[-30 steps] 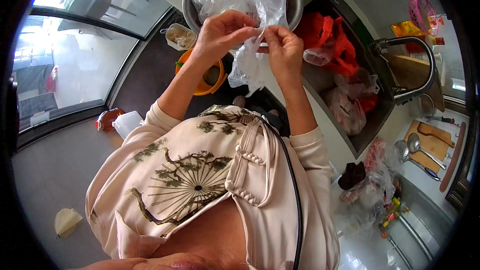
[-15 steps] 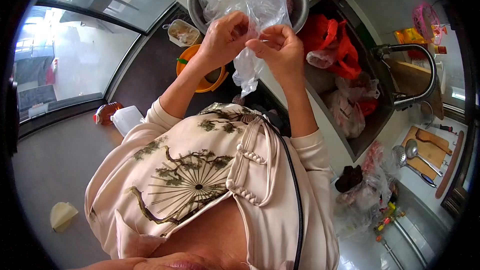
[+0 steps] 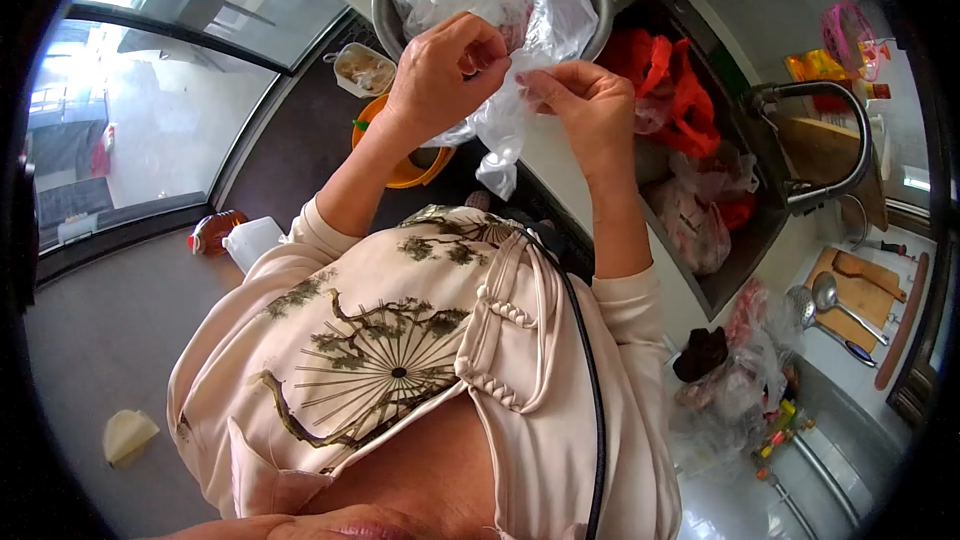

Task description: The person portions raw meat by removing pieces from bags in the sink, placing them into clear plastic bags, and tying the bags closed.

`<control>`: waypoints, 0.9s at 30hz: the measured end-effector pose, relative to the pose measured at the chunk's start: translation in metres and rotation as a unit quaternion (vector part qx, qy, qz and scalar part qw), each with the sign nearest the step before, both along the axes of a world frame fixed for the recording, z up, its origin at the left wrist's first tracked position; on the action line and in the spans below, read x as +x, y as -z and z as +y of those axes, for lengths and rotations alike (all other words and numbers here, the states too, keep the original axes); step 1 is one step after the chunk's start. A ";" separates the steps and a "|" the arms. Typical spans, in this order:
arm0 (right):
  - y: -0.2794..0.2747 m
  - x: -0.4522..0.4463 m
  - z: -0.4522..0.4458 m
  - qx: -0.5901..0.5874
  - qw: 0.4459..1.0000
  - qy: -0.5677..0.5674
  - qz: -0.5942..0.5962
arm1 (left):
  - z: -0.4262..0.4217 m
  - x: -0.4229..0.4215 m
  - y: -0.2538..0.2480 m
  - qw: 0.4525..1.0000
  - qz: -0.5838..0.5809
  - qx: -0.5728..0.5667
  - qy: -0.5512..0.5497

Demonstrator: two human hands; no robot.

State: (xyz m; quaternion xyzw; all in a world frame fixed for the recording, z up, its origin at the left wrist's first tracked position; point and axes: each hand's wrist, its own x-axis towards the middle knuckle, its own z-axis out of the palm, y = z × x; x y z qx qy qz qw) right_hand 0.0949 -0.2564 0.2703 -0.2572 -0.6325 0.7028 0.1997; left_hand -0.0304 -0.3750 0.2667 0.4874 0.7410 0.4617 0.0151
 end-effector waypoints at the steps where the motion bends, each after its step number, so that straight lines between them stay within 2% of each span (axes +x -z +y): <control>1: 0.000 0.001 0.002 -0.012 1.000 0.003 -0.001 | 0.000 0.000 0.000 1.000 -0.021 0.017 0.007; 6: 0.010 0.004 0.005 -0.045 0.998 0.027 0.041 | 0.000 -0.001 0.001 0.994 -0.087 0.062 0.036; 9: 0.013 0.001 0.000 -0.046 0.997 0.028 0.056 | 0.000 0.005 -0.004 0.984 -0.136 0.012 0.112; 11: 0.016 -0.001 -0.003 -0.049 0.997 0.027 0.059 | 0.001 0.007 0.002 0.978 -0.168 0.007 0.126; 14: 0.023 -0.002 -0.004 -0.087 0.992 0.023 0.083 | 0.002 0.004 0.010 0.963 -0.223 0.000 0.151; 16: 0.031 0.001 0.001 -0.135 0.985 -0.002 0.110 | 0.002 0.002 0.017 0.946 -0.292 0.012 0.142; 17: 0.034 0.000 0.000 -0.135 0.985 -0.003 0.110 | 0.004 -0.002 0.029 0.947 -0.289 0.044 0.136; 18: 0.037 -0.003 -0.001 -0.173 0.975 0.039 0.136 | 0.005 -0.005 0.033 0.947 -0.289 0.045 0.135; 19: 0.036 -0.006 -0.002 -0.209 0.961 0.079 0.162 | 0.006 -0.009 0.034 0.929 -0.345 0.087 0.106; 20: 0.014 -0.008 -0.007 -0.310 0.927 0.134 0.163 | 0.007 -0.014 0.036 0.905 -0.397 0.130 0.077; 21: 0.019 -0.003 0.001 -0.307 0.928 0.130 0.164 | 0.009 -0.021 0.043 0.856 -0.461 0.216 0.088; 22: 0.016 0.001 0.009 -0.388 0.890 0.104 0.217 | 0.009 -0.025 0.035 0.830 -0.510 0.222 0.040; 23: 0.013 0.003 0.012 -0.465 0.840 0.076 0.268 | 0.008 -0.034 0.037 0.786 -0.562 0.256 0.040; 24: 0.010 0.007 0.012 -0.460 0.838 0.178 0.235 | 0.005 -0.048 0.040 0.737 -0.611 0.288 0.042; 25: 0.016 0.016 0.023 -0.489 0.819 0.102 0.281 | -0.002 -0.060 0.035 0.723 -0.637 0.266 0.004; 26: 0.022 0.028 0.041 -0.514 0.793 0.026 0.325 | -0.006 -0.086 0.061 0.607 -0.715 0.342 0.052; 27: 0.017 0.036 0.049 -0.476 0.815 0.020 0.328 | -0.013 -0.098 0.059 0.596 -0.713 0.370 -0.016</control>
